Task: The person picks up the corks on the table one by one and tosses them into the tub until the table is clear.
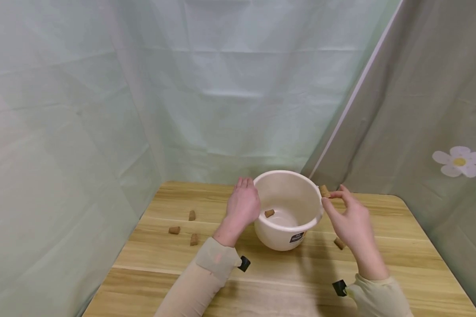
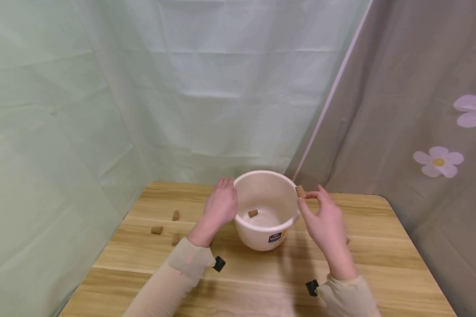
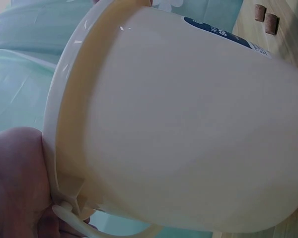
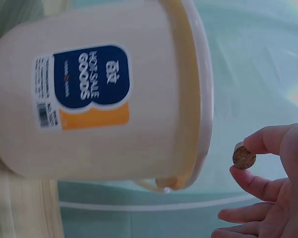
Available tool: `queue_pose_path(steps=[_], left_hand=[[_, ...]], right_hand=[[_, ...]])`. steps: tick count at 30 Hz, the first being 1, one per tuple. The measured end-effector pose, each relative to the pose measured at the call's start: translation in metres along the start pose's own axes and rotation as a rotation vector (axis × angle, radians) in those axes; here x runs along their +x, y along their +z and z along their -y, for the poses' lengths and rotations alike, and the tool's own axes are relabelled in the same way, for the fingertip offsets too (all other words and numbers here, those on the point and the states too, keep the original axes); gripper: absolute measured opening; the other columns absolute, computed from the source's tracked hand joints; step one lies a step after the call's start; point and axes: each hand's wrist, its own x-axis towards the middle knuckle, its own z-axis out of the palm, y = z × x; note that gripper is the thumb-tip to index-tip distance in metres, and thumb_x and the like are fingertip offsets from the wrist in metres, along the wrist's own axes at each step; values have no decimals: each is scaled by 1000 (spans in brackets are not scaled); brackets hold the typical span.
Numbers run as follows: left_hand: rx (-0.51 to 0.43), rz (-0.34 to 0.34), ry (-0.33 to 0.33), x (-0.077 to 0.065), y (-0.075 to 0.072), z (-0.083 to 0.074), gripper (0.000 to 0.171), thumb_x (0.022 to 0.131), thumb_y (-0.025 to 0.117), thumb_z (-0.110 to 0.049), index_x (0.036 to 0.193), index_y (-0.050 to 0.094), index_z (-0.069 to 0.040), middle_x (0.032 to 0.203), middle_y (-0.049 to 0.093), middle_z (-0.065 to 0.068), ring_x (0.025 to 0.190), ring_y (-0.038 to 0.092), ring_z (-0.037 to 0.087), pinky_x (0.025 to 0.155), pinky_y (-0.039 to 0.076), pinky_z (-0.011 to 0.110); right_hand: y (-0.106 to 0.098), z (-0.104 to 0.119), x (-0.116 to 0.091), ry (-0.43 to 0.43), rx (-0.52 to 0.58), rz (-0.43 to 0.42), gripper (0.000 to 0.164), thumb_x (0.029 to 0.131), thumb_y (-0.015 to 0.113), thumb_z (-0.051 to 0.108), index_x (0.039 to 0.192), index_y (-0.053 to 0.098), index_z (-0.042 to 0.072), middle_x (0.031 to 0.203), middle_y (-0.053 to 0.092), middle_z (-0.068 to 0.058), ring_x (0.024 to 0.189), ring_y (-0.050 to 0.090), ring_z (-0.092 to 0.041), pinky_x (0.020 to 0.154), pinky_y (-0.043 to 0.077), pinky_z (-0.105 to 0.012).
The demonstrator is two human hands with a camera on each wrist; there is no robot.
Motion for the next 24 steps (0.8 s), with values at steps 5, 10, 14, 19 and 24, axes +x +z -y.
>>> queue_pose_path(steps=[5,10,14,19,24], left_hand=[[-16,-8,-9,0,0,-1,47,114,37,-11,147,49,20,149,56,33,147,46,48,125,36,50],[-21,-15,-9,1,0,-1,47,114,38,-12,147,49,20,148,57,32,146,47,48,123,38,51],[-16,-10,-7,1,0,-1,47,114,38,-12,147,49,20,148,56,33,147,47,48,124,37,50],[-10,-3,-11,1,0,-1,47,114,38,-11,147,48,20,149,56,33,147,47,47,125,36,49],[-36,-4,-29,1,1,-1,47,114,39,-12,148,48,20,149,56,32,147,47,47,125,36,48]], right_hand=[[3,9,-2,-15,4,13,49,108,59,52,127,69,8,169,37,-21,147,38,-59,112,37,-77],[8,15,-3,-42,3,5,48,107,61,51,126,70,8,168,39,-21,149,38,-56,115,34,-76],[12,18,-3,-69,8,-9,45,107,63,50,122,71,9,166,42,-21,153,36,-49,118,33,-73],[16,22,-3,-103,6,3,44,106,64,49,120,72,8,165,43,-21,156,32,-44,121,31,-70],[21,25,-3,-128,-8,9,41,106,65,46,120,71,8,166,43,-21,157,31,-45,122,30,-69]])
